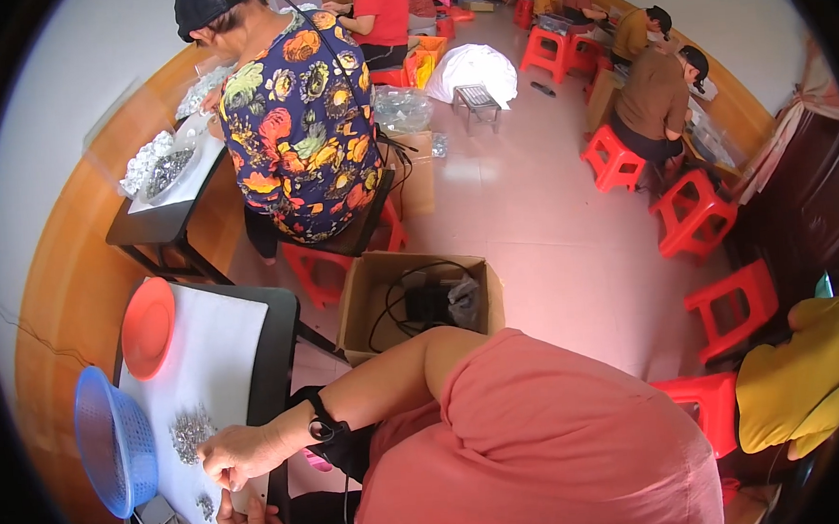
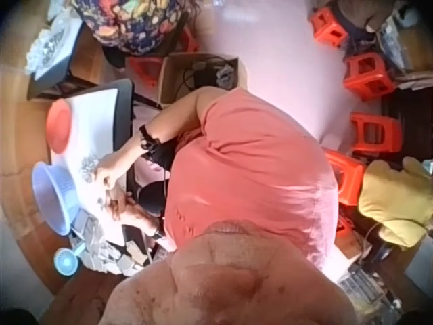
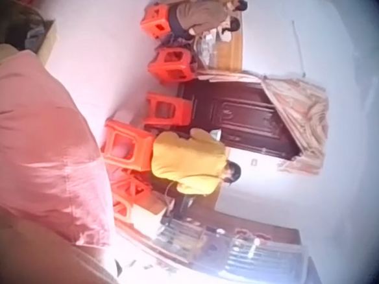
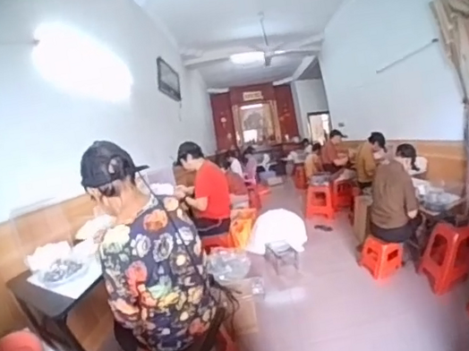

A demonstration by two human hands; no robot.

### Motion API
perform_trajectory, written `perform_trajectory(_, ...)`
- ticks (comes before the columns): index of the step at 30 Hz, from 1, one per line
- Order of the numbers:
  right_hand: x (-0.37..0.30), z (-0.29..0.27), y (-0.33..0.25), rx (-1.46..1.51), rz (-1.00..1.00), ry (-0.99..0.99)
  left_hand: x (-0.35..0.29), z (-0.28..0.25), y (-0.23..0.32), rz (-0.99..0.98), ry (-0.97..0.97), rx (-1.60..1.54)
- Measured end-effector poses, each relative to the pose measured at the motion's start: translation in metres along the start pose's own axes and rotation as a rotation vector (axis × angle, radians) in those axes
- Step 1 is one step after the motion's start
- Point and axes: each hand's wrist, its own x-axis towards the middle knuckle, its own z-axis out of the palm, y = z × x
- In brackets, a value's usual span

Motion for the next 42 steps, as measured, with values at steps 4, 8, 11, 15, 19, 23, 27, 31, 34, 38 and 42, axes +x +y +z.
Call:
perform_trajectory(4,0.001,0.0,0.004,0.007,0.013,0.001,-0.001,0.001,-0.009,0.032,-0.015,-0.063)
perform_trajectory(8,0.001,0.001,0.006,0.006,0.017,0.001,0.0,-0.003,-0.026,0.182,-0.056,-0.168)
perform_trajectory(11,-0.001,-0.001,0.007,-0.017,0.032,0.016,0.002,-0.001,-0.027,-0.035,-0.017,-0.146)
perform_trajectory(15,0.002,0.003,0.008,-0.019,-0.002,0.008,0.001,-0.006,-0.029,-0.046,-0.021,-0.109)
perform_trajectory(19,0.002,-0.002,0.012,-0.069,-0.022,0.017,0.008,-0.002,-0.032,-0.081,-0.056,-0.077)
perform_trajectory(23,0.003,0.003,0.014,-0.01,-0.025,0.021,0.007,0.006,-0.022,-0.211,0.085,-0.255)
perform_trajectory(27,0.002,0.005,0.014,0.005,-0.059,0.025,0.008,-0.001,-0.028,-0.235,0.066,-0.247)
perform_trajectory(31,-0.003,0.007,0.01,0.046,-0.054,-0.011,0.002,0.0,-0.027,-0.284,0.119,-0.268)
perform_trajectory(34,-0.009,-0.002,-0.009,0.145,-0.047,-0.079,-0.008,0.004,-0.016,-0.37,0.2,-0.298)
perform_trajectory(38,-0.017,-0.031,-0.009,0.206,0.125,-0.096,0.001,0.019,-0.011,-0.328,0.07,-0.39)
perform_trajectory(42,-0.013,-0.03,-0.02,0.319,0.11,-0.144,-0.004,0.009,-0.008,-0.273,0.056,-0.482)
